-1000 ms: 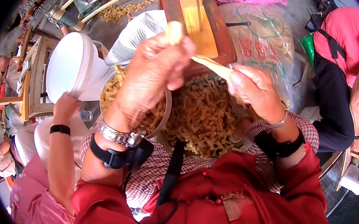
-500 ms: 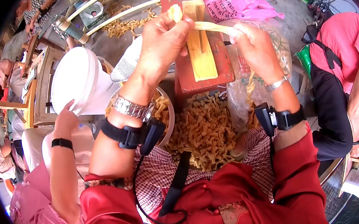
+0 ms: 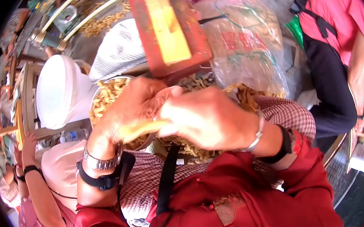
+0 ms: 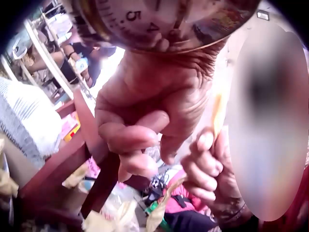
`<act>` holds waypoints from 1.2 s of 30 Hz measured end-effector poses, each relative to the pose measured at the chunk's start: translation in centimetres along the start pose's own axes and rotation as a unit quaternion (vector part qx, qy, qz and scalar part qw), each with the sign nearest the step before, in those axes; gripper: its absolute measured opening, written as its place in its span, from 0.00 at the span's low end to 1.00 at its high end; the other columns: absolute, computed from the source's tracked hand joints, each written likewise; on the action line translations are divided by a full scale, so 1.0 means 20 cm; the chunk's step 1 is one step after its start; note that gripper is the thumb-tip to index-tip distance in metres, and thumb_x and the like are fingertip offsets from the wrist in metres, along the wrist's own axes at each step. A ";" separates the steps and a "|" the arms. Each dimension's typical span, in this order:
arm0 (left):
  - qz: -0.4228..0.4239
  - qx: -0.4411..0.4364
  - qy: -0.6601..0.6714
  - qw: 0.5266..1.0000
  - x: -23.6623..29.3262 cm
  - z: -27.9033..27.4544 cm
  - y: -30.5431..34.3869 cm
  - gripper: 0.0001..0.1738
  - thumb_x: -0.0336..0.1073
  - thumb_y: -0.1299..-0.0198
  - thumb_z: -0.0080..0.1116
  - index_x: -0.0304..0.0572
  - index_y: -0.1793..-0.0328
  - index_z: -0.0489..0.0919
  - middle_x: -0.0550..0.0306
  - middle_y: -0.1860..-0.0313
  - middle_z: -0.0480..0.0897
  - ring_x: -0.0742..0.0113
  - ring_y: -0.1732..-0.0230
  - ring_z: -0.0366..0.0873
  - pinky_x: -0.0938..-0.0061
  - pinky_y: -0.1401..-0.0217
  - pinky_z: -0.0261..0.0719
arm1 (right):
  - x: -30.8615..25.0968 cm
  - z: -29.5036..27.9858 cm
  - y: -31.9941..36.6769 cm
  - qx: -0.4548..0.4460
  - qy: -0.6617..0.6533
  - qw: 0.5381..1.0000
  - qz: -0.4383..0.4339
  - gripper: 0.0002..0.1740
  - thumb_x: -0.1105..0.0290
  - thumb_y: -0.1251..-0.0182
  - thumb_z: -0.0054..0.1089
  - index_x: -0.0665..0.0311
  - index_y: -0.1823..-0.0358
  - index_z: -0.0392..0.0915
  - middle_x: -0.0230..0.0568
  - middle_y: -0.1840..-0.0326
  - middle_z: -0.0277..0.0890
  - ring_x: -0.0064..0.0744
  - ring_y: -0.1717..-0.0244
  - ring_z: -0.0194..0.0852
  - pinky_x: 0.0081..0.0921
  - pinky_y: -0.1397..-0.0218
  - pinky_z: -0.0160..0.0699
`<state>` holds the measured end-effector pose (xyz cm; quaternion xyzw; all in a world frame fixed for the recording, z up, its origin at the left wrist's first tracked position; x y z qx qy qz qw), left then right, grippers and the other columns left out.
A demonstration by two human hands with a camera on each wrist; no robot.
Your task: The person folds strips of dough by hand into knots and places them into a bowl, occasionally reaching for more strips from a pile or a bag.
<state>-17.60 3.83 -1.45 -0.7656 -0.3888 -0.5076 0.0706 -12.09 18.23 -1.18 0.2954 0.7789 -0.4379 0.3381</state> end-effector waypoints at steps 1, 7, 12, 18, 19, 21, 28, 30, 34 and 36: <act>-0.059 -0.010 0.114 0.992 -0.02 0.07 0.00 0.31 0.59 0.37 0.52 0.32 0.69 0.80 0.57 0.79 0.78 0.74 0.76 0.72 0.76 0.74 0.70 | -0.04 0.05 0.02 -0.030 0.029 0.999 0.009 0.09 0.67 0.42 0.63 0.61 0.71 0.72 0.38 0.80 0.66 0.37 0.78 0.71 0.33 0.72 0.69; -0.240 -0.100 0.465 0.846 0.02 0.35 -0.01 0.25 0.55 0.40 0.58 0.36 0.58 0.79 0.69 0.82 0.73 0.83 0.81 0.65 0.87 0.78 0.65 | -0.20 0.30 0.14 -0.090 -0.078 0.991 -0.055 0.10 0.65 0.43 0.57 0.58 0.75 0.67 0.33 0.79 0.65 0.34 0.78 0.68 0.29 0.76 0.68; -0.137 0.003 0.410 0.902 0.06 0.13 -0.02 0.12 0.36 0.43 0.65 0.37 0.58 0.80 0.73 0.77 0.74 0.85 0.79 0.65 0.87 0.77 0.65 | -0.17 0.14 0.10 0.125 -0.072 0.986 -0.079 0.07 0.69 0.42 0.59 0.63 0.68 0.72 0.38 0.74 0.69 0.33 0.71 0.74 0.27 0.73 0.71; 0.054 0.119 0.209 0.969 0.16 0.04 0.05 0.07 0.32 0.40 0.59 0.36 0.61 0.78 0.62 0.68 0.80 0.74 0.68 0.76 0.81 0.65 0.74 | 0.06 -0.03 0.05 0.300 -0.147 0.930 0.151 0.15 0.62 0.26 0.43 0.67 0.56 0.73 0.33 0.69 0.77 0.16 0.67 0.73 0.17 0.66 0.73; 0.097 0.182 0.115 0.972 0.21 0.04 0.06 0.07 0.33 0.40 0.59 0.35 0.61 0.78 0.60 0.68 0.80 0.72 0.68 0.76 0.80 0.65 0.74 | 0.07 -0.04 0.04 0.277 -0.164 0.928 0.188 0.15 0.62 0.26 0.43 0.67 0.57 0.73 0.32 0.69 0.76 0.16 0.67 0.73 0.17 0.67 0.73; 0.246 0.276 -0.227 0.901 0.28 -0.02 0.09 0.08 0.32 0.44 0.61 0.34 0.63 0.78 0.54 0.66 0.80 0.68 0.69 0.76 0.78 0.67 0.74 | 0.07 -0.06 0.02 0.229 -0.198 0.916 0.262 0.15 0.62 0.27 0.44 0.67 0.59 0.73 0.31 0.69 0.75 0.16 0.68 0.71 0.18 0.67 0.72; 0.306 0.276 -0.247 0.877 0.31 0.01 0.09 0.07 0.30 0.49 0.64 0.37 0.66 0.78 0.53 0.66 0.80 0.64 0.69 0.78 0.75 0.66 0.75 | 0.08 -0.04 0.00 0.135 -0.197 0.963 0.123 0.19 0.57 0.31 0.49 0.69 0.68 0.71 0.49 0.78 0.71 0.40 0.74 0.75 0.31 0.69 0.70; 0.261 0.247 -0.094 0.929 0.22 -0.01 0.08 0.09 0.30 0.44 0.62 0.37 0.59 0.76 0.58 0.67 0.80 0.75 0.70 0.75 0.80 0.67 0.73 | 0.11 -0.02 0.02 0.133 -0.230 0.952 0.153 0.20 0.55 0.31 0.50 0.69 0.66 0.70 0.49 0.76 0.74 0.42 0.73 0.76 0.32 0.69 0.72; 0.113 0.107 0.350 0.924 0.11 -0.05 0.07 0.18 0.37 0.39 0.60 0.35 0.48 0.72 0.60 0.67 0.80 0.79 0.70 0.75 0.86 0.67 0.72 | 0.07 -0.06 0.03 0.125 -0.077 0.985 0.089 0.16 0.60 0.28 0.48 0.68 0.56 0.70 0.37 0.68 0.73 0.24 0.66 0.73 0.22 0.60 0.74; 0.127 0.063 0.455 0.879 0.15 0.00 0.04 0.19 0.38 0.39 0.59 0.34 0.47 0.72 0.59 0.67 0.80 0.78 0.70 0.75 0.88 0.68 0.71 | 0.08 -0.07 0.03 0.144 -0.098 0.982 0.077 0.12 0.64 0.30 0.50 0.68 0.57 0.69 0.43 0.71 0.74 0.35 0.69 0.76 0.26 0.66 0.74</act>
Point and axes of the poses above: each hand's wrist, its own y-axis away from the middle knuckle, its own z-axis out of the palm, x = y × z, the point moved 3 cm from there along -y, towards the middle knuckle
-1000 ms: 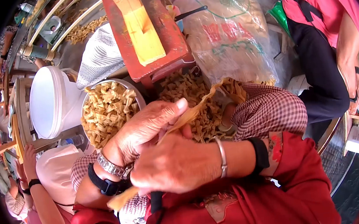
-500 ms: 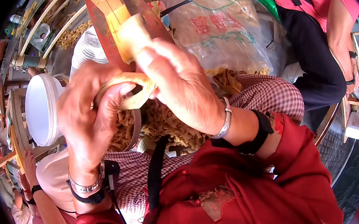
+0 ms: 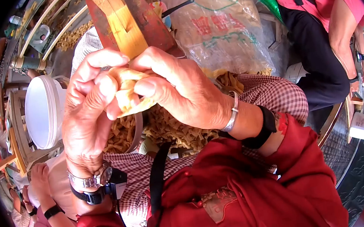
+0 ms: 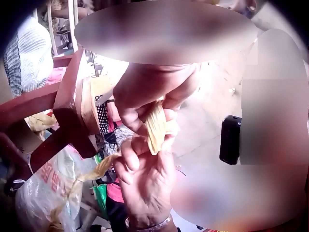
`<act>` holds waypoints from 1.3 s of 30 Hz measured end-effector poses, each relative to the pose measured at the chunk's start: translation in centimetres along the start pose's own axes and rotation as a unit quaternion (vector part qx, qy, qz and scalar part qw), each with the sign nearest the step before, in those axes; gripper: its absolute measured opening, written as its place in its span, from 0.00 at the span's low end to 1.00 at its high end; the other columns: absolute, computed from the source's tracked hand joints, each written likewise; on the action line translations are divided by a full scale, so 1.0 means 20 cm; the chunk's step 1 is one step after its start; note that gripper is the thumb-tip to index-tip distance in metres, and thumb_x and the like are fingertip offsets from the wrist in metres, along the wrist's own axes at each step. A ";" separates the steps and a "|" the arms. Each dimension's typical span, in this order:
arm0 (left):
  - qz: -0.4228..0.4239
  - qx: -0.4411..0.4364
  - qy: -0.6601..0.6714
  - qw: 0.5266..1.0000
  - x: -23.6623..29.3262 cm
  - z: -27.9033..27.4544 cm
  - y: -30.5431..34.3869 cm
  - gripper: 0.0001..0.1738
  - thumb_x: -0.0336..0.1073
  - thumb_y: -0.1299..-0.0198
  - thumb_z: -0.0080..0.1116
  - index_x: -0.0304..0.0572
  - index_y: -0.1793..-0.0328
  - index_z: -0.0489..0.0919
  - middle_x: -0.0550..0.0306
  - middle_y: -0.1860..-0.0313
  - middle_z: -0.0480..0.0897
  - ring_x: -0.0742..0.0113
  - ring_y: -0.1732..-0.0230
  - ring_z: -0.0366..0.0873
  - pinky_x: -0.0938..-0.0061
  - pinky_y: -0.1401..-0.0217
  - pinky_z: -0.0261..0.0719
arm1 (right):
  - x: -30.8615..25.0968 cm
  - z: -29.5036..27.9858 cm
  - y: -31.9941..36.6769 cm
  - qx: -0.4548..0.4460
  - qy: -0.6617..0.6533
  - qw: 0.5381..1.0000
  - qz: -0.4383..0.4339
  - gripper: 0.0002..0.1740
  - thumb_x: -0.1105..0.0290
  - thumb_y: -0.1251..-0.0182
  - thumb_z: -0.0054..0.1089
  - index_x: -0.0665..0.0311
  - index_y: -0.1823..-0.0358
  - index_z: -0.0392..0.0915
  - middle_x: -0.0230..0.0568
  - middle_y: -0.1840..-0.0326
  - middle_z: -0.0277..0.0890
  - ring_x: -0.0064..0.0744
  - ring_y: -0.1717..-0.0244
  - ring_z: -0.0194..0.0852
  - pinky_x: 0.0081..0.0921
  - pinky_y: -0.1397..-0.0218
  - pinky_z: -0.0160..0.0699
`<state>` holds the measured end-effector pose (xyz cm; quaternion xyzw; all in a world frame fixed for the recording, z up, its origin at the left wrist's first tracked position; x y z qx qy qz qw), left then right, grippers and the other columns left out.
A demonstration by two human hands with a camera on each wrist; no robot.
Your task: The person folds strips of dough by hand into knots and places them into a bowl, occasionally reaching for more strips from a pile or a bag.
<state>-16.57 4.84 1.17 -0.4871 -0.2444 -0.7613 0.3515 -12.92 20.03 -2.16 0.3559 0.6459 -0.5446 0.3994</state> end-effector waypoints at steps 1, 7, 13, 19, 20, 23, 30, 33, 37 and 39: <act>0.020 0.022 0.001 1.000 -0.01 0.05 0.01 0.22 0.37 0.39 0.58 0.33 0.42 0.71 0.56 0.64 0.81 0.78 0.69 0.76 0.88 0.71 0.69 | 0.00 -0.01 0.00 0.008 -0.012 1.000 -0.006 0.11 0.66 0.31 0.50 0.68 0.58 0.69 0.45 0.72 0.74 0.40 0.70 0.77 0.28 0.68 0.73; 0.019 0.012 -0.159 0.987 -0.04 0.09 0.01 0.22 0.20 0.43 0.56 0.35 0.40 0.74 0.59 0.49 0.79 0.75 0.54 0.77 0.83 0.54 0.74 | 0.05 -0.04 0.03 -0.004 -0.127 0.984 0.123 0.15 0.63 0.26 0.44 0.68 0.55 0.73 0.36 0.72 0.77 0.24 0.72 0.74 0.21 0.69 0.72; 0.123 -0.006 -0.370 0.921 -0.04 0.06 -0.03 0.30 0.51 0.37 0.54 0.37 0.37 0.72 0.55 0.44 0.75 0.68 0.45 0.71 0.72 0.39 0.67 | 0.07 -0.03 0.04 -0.016 -0.168 0.971 0.169 0.16 0.60 0.26 0.43 0.66 0.53 0.73 0.28 0.73 0.70 0.13 0.80 0.62 0.14 0.78 0.63; -0.013 0.019 -0.167 0.986 -0.15 0.02 -0.03 0.31 0.53 0.32 0.44 0.35 0.35 0.68 0.53 0.51 0.78 0.67 0.56 0.76 0.74 0.50 0.76 | 0.09 0.00 0.03 0.019 -0.146 0.972 0.185 0.17 0.60 0.28 0.50 0.65 0.48 0.64 0.31 0.72 0.71 0.12 0.82 0.60 0.11 0.80 0.60; -0.024 0.006 -0.155 0.988 -0.16 -0.01 -0.04 0.30 0.53 0.31 0.42 0.33 0.35 0.68 0.52 0.53 0.79 0.67 0.59 0.78 0.73 0.53 0.79 | 0.10 0.00 0.03 0.024 -0.143 0.971 0.192 0.19 0.61 0.29 0.51 0.65 0.46 0.62 0.31 0.71 0.71 0.13 0.82 0.61 0.11 0.80 0.60; -0.078 -0.032 -0.026 0.996 -0.16 0.02 -0.02 0.29 0.51 0.30 0.40 0.30 0.39 0.69 0.50 0.57 0.79 0.63 0.62 0.80 0.67 0.59 0.83 | 0.09 -0.03 0.02 0.030 -0.128 0.982 0.133 0.22 0.57 0.29 0.50 0.65 0.44 0.60 0.34 0.65 0.73 0.15 0.77 0.65 0.14 0.76 0.65; -0.150 -0.043 0.087 0.984 -0.13 0.04 0.00 0.31 0.53 0.32 0.42 0.25 0.48 0.74 0.46 0.57 0.77 0.61 0.61 0.80 0.57 0.62 0.87 | 0.11 -0.17 0.10 -0.041 -0.076 0.983 0.165 0.30 0.44 0.29 0.41 0.67 0.50 0.69 0.30 0.67 0.68 0.14 0.74 0.62 0.13 0.70 0.66; -0.119 -0.062 0.126 0.983 -0.08 -0.05 0.01 0.32 0.53 0.32 0.41 0.21 0.48 0.73 0.49 0.60 0.74 0.63 0.68 0.77 0.59 0.65 0.87 | 0.15 -0.27 0.13 0.040 -0.013 0.986 0.161 0.23 0.49 0.27 0.41 0.64 0.54 0.73 0.26 0.74 0.65 0.12 0.78 0.57 0.12 0.76 0.59; -0.108 -0.009 0.117 0.987 -0.07 -0.08 0.01 0.34 0.55 0.31 0.38 0.23 0.48 0.73 0.54 0.64 0.72 0.67 0.71 0.75 0.63 0.66 0.87 | 0.18 -0.27 0.13 -0.031 -0.031 0.975 0.218 0.16 0.58 0.28 0.48 0.65 0.55 0.73 0.30 0.70 0.68 0.14 0.74 0.64 0.12 0.75 0.69; -0.102 0.017 0.086 0.991 -0.09 -0.10 0.00 0.35 0.57 0.32 0.39 0.24 0.47 0.74 0.53 0.63 0.73 0.69 0.72 0.74 0.66 0.67 0.86 | 0.19 -0.18 0.13 -0.062 -0.071 0.958 0.272 0.14 0.62 0.30 0.51 0.66 0.54 0.72 0.31 0.69 0.69 0.16 0.71 0.69 0.15 0.75 0.77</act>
Point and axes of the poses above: each hand's wrist, its own y-axis away from the middle knuckle, its own z-axis out of the palm, x = y × z, the point moved 3 cm from there along -y, towards the middle knuckle
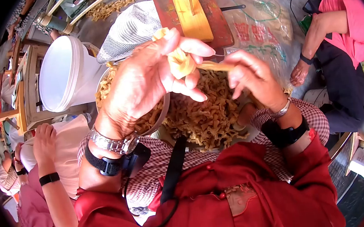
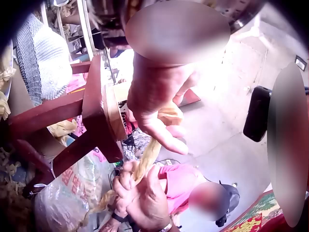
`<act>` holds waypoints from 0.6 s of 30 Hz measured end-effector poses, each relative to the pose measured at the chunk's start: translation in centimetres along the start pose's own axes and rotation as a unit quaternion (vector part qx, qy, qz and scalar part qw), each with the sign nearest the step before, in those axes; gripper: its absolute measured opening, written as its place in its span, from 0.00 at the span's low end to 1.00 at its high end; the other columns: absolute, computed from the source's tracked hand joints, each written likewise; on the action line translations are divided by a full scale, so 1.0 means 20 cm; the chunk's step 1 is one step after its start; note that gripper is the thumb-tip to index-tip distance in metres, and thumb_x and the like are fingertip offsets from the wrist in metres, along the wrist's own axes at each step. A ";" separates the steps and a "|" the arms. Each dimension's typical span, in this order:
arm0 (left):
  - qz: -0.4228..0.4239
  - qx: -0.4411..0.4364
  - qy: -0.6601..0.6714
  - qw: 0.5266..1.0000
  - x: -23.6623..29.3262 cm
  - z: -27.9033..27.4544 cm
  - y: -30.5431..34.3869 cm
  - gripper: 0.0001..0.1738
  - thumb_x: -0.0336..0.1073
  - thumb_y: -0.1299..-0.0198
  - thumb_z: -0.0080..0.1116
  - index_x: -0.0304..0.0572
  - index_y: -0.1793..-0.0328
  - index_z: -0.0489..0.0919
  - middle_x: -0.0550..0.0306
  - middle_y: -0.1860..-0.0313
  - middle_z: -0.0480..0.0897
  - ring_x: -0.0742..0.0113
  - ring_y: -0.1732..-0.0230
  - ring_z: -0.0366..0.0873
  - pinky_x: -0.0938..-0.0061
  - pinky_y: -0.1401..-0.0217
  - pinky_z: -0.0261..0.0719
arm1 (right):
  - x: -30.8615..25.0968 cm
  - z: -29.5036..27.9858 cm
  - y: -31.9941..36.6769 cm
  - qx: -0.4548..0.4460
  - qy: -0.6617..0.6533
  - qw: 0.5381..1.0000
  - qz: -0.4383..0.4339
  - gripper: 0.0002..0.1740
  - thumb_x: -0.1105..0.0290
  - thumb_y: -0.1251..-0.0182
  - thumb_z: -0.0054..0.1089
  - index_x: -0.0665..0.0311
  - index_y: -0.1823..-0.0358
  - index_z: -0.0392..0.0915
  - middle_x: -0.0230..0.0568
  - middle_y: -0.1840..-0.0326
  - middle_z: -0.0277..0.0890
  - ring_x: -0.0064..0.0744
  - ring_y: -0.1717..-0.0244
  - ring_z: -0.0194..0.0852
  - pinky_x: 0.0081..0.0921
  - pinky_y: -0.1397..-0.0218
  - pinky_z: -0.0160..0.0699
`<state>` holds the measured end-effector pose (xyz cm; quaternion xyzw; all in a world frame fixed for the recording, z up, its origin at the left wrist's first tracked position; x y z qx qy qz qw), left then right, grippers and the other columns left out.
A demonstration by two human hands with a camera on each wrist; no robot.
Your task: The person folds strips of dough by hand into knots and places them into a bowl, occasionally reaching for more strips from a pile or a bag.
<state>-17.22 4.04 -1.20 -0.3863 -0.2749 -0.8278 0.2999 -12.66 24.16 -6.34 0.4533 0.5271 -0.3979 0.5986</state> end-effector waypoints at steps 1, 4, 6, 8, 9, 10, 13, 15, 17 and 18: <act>0.011 0.003 -0.025 1.000 0.00 0.00 0.00 0.36 0.58 0.32 0.39 0.24 0.47 0.74 0.53 0.63 0.73 0.70 0.72 0.74 0.68 0.67 0.86 | -0.01 0.04 -0.01 -0.033 -0.007 0.999 0.003 0.15 0.62 0.30 0.51 0.67 0.53 0.72 0.32 0.69 0.69 0.16 0.70 0.70 0.15 0.73 0.80; 0.050 0.062 -0.121 0.989 -0.02 0.03 0.00 0.34 0.59 0.34 0.44 0.27 0.49 0.76 0.54 0.66 0.76 0.73 0.74 0.74 0.76 0.73 0.81 | -0.03 0.08 -0.03 -0.056 -0.014 0.998 0.011 0.14 0.64 0.30 0.52 0.69 0.54 0.72 0.32 0.68 0.70 0.17 0.69 0.71 0.15 0.75 0.80; 0.039 0.072 -0.230 0.970 -0.01 0.04 0.01 0.31 0.56 0.34 0.47 0.28 0.50 0.77 0.57 0.70 0.76 0.75 0.78 0.73 0.80 0.76 0.76 | -0.05 0.09 -0.03 -0.041 -0.002 0.999 -0.002 0.14 0.64 0.30 0.52 0.69 0.55 0.73 0.32 0.68 0.70 0.17 0.69 0.71 0.15 0.75 0.81; 0.033 0.099 -0.262 0.959 -0.01 0.06 0.01 0.23 0.48 0.37 0.56 0.31 0.52 0.78 0.64 0.76 0.76 0.80 0.84 0.69 0.86 0.82 0.66 | -0.04 0.10 -0.04 -0.037 0.006 0.999 -0.002 0.14 0.63 0.30 0.52 0.69 0.55 0.73 0.32 0.68 0.70 0.17 0.69 0.71 0.15 0.75 0.81; 0.023 0.109 -0.281 0.953 -0.01 0.05 0.00 0.21 0.46 0.37 0.58 0.32 0.52 0.78 0.64 0.76 0.76 0.81 0.84 0.68 0.86 0.83 0.65 | -0.04 0.10 -0.04 -0.035 0.010 0.999 -0.002 0.14 0.63 0.30 0.52 0.69 0.55 0.73 0.32 0.68 0.70 0.17 0.69 0.71 0.16 0.76 0.81; 0.013 0.119 -0.299 0.947 -0.02 0.05 0.00 0.19 0.44 0.38 0.59 0.32 0.53 0.78 0.64 0.76 0.77 0.82 0.85 0.67 0.87 0.83 0.64 | -0.03 0.11 -0.04 -0.033 0.005 0.999 -0.003 0.14 0.63 0.30 0.51 0.69 0.55 0.73 0.33 0.69 0.71 0.17 0.69 0.72 0.15 0.76 0.81; -0.006 0.143 -0.294 0.945 -0.01 0.05 0.00 0.14 0.38 0.40 0.62 0.35 0.54 0.78 0.66 0.77 0.76 0.85 0.86 0.65 0.88 0.85 0.60 | -0.04 0.11 -0.05 -0.026 -0.001 0.999 0.021 0.14 0.63 0.30 0.51 0.69 0.54 0.72 0.34 0.69 0.71 0.18 0.68 0.73 0.15 0.76 0.80; -0.004 0.137 -0.273 0.952 0.00 0.05 0.00 0.13 0.37 0.40 0.62 0.37 0.54 0.78 0.66 0.78 0.75 0.85 0.86 0.64 0.88 0.86 0.59 | -0.04 0.10 -0.06 -0.027 0.008 1.000 0.012 0.15 0.62 0.29 0.50 0.68 0.54 0.72 0.35 0.68 0.72 0.19 0.67 0.73 0.16 0.76 0.80; 0.003 0.140 -0.270 0.953 -0.01 0.04 0.00 0.11 0.36 0.40 0.62 0.38 0.57 0.77 0.67 0.79 0.73 0.85 0.86 0.63 0.89 0.87 0.57 | -0.05 0.11 -0.06 -0.034 0.004 0.999 0.010 0.16 0.61 0.30 0.51 0.68 0.54 0.72 0.35 0.68 0.72 0.19 0.67 0.74 0.16 0.77 0.80; 0.006 0.140 -0.268 0.953 -0.02 0.04 -0.01 0.10 0.36 0.40 0.62 0.38 0.57 0.77 0.67 0.79 0.73 0.85 0.86 0.63 0.89 0.87 0.57 | -0.06 0.13 -0.06 -0.040 -0.004 0.999 0.013 0.16 0.60 0.30 0.51 0.67 0.54 0.72 0.35 0.68 0.72 0.20 0.66 0.74 0.16 0.77 0.80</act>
Point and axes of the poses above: each hand's wrist, its own y-axis away from the middle knuckle, its own z-axis out of the palm, x = y × z, the point moved 3 cm from there along -y, towards the middle knuckle
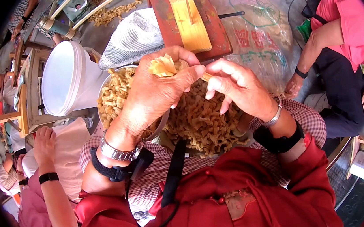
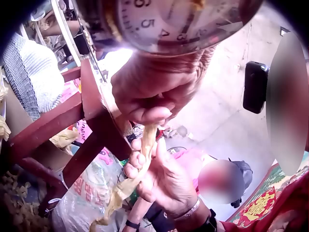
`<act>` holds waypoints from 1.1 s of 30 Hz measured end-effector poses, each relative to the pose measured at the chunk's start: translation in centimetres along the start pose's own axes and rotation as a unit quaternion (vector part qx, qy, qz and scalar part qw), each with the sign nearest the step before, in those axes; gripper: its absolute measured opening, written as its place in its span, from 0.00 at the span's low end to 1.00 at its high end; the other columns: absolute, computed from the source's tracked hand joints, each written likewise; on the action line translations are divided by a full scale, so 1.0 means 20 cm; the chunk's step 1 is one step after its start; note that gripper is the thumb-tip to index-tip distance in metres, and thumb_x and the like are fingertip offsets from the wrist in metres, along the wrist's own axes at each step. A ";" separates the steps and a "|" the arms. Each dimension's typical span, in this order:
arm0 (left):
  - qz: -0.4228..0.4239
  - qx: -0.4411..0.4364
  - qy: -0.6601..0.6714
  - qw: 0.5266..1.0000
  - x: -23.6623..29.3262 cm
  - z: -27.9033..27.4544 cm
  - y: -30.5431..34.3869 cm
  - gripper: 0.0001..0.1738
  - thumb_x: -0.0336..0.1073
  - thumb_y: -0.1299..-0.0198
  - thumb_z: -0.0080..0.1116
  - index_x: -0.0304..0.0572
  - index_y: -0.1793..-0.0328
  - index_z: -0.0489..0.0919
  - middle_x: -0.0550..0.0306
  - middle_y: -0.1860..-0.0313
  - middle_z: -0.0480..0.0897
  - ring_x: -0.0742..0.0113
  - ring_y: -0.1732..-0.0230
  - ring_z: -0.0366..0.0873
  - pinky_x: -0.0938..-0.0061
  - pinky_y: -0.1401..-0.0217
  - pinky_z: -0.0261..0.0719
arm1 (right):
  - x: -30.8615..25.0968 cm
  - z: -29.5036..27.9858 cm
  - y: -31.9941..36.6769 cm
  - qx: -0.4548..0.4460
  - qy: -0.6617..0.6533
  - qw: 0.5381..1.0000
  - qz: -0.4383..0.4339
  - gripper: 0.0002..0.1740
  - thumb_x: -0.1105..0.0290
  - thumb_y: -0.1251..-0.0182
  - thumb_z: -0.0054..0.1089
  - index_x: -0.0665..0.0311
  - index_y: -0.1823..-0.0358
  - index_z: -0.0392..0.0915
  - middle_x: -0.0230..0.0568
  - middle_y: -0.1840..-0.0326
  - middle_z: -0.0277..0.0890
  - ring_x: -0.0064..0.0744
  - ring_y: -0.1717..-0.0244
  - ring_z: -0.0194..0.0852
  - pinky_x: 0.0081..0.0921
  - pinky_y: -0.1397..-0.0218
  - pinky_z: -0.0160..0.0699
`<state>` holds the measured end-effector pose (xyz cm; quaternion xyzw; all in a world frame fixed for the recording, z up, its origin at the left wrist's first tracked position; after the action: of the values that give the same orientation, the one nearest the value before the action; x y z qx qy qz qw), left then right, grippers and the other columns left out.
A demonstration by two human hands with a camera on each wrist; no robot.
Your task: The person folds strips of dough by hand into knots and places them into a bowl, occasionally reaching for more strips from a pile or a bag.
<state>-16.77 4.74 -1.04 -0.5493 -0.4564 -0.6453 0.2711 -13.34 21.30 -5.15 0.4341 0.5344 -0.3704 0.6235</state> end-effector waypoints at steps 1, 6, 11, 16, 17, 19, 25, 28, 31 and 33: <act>0.002 0.001 0.003 1.000 0.00 0.00 0.00 0.10 0.36 0.40 0.62 0.38 0.58 0.77 0.68 0.79 0.73 0.85 0.85 0.62 0.89 0.87 0.56 | -0.01 0.02 0.00 -0.007 -0.008 1.000 0.003 0.16 0.60 0.30 0.51 0.67 0.53 0.72 0.36 0.67 0.72 0.20 0.66 0.74 0.16 0.77 0.80; 0.047 0.016 0.159 0.986 0.04 -0.11 -0.02 0.09 0.34 0.38 0.58 0.39 0.56 0.74 0.68 0.77 0.70 0.86 0.84 0.57 0.90 0.87 0.53 | -0.11 -0.04 0.00 -0.001 0.146 0.982 -0.116 0.15 0.64 0.31 0.46 0.65 0.73 0.70 0.33 0.81 0.66 0.21 0.79 0.64 0.23 0.75 0.63; 0.109 0.035 0.211 0.971 0.10 -0.17 -0.08 0.07 0.35 0.36 0.54 0.40 0.59 0.72 0.70 0.76 0.66 0.86 0.84 0.53 0.90 0.86 0.52 | -0.25 -0.14 -0.06 0.013 0.241 0.963 -0.118 0.20 0.59 0.28 0.46 0.67 0.74 0.71 0.33 0.80 0.68 0.22 0.77 0.67 0.21 0.72 0.64; 0.140 0.069 0.165 0.974 0.23 -0.16 -0.22 0.06 0.36 0.37 0.56 0.44 0.61 0.73 0.71 0.78 0.66 0.86 0.83 0.56 0.89 0.84 0.56 | -0.38 -0.27 -0.23 0.098 0.367 0.898 -0.221 0.17 0.61 0.30 0.46 0.67 0.72 0.71 0.34 0.82 0.66 0.21 0.79 0.62 0.23 0.73 0.62; 0.143 0.072 0.163 0.974 0.24 -0.16 -0.24 0.06 0.36 0.37 0.57 0.44 0.61 0.74 0.71 0.78 0.66 0.85 0.83 0.57 0.88 0.83 0.56 | -0.39 -0.29 -0.26 0.117 0.382 0.889 -0.225 0.18 0.60 0.30 0.46 0.67 0.72 0.71 0.38 0.82 0.66 0.29 0.79 0.64 0.26 0.74 0.63; 0.149 0.077 0.158 0.973 0.24 -0.16 -0.30 0.06 0.36 0.37 0.57 0.44 0.62 0.74 0.71 0.78 0.67 0.85 0.83 0.57 0.88 0.83 0.57 | -0.41 -0.31 -0.30 0.155 0.410 0.868 -0.233 0.19 0.58 0.32 0.46 0.66 0.72 0.72 0.45 0.83 0.67 0.45 0.80 0.69 0.33 0.74 0.64; 0.147 0.182 -0.020 0.972 0.09 -0.22 -0.43 0.08 0.37 0.38 0.58 0.43 0.68 0.78 0.70 0.82 0.70 0.83 0.82 0.62 0.85 0.82 0.60 | -0.22 -0.35 -0.39 0.160 0.513 0.821 -0.192 0.13 0.63 0.34 0.47 0.65 0.68 0.74 0.48 0.78 0.71 0.53 0.75 0.71 0.38 0.72 0.67; 0.123 0.221 -0.162 0.954 0.04 -0.32 -0.39 0.10 0.38 0.38 0.57 0.41 0.68 0.79 0.71 0.84 0.70 0.85 0.85 0.61 0.85 0.86 0.58 | -0.17 -0.36 -0.34 0.151 0.440 0.870 -0.164 0.12 0.63 0.33 0.48 0.64 0.65 0.75 0.46 0.79 0.72 0.47 0.77 0.72 0.36 0.73 0.67; 0.051 0.056 -0.231 0.970 0.15 -0.29 -0.19 0.15 0.47 0.41 0.62 0.42 0.67 0.80 0.68 0.86 0.72 0.86 0.86 0.64 0.85 0.87 0.59 | -0.24 -0.25 -0.20 0.142 0.328 0.922 -0.148 0.13 0.62 0.30 0.48 0.65 0.64 0.75 0.42 0.80 0.71 0.31 0.79 0.71 0.31 0.75 0.66; 0.022 -0.046 -0.271 0.961 0.12 -0.23 -0.11 0.22 0.54 0.45 0.64 0.40 0.62 0.82 0.68 0.88 0.70 0.83 0.88 0.66 0.87 0.87 0.61 | -0.28 -0.10 -0.14 0.132 0.205 0.929 -0.279 0.11 0.65 0.32 0.55 0.66 0.59 0.76 0.36 0.81 0.72 0.25 0.76 0.73 0.27 0.70 0.72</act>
<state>-21.42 1.96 0.61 -0.7256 -0.4703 -0.4862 0.1261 -17.53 22.14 -0.13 0.4125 0.6965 -0.4995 0.3086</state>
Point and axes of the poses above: each hand's wrist, its own y-axis away from the middle knuckle, its own z-axis out of the palm, x = y × z, the point moved 3 cm from there along -y, towards the middle knuckle
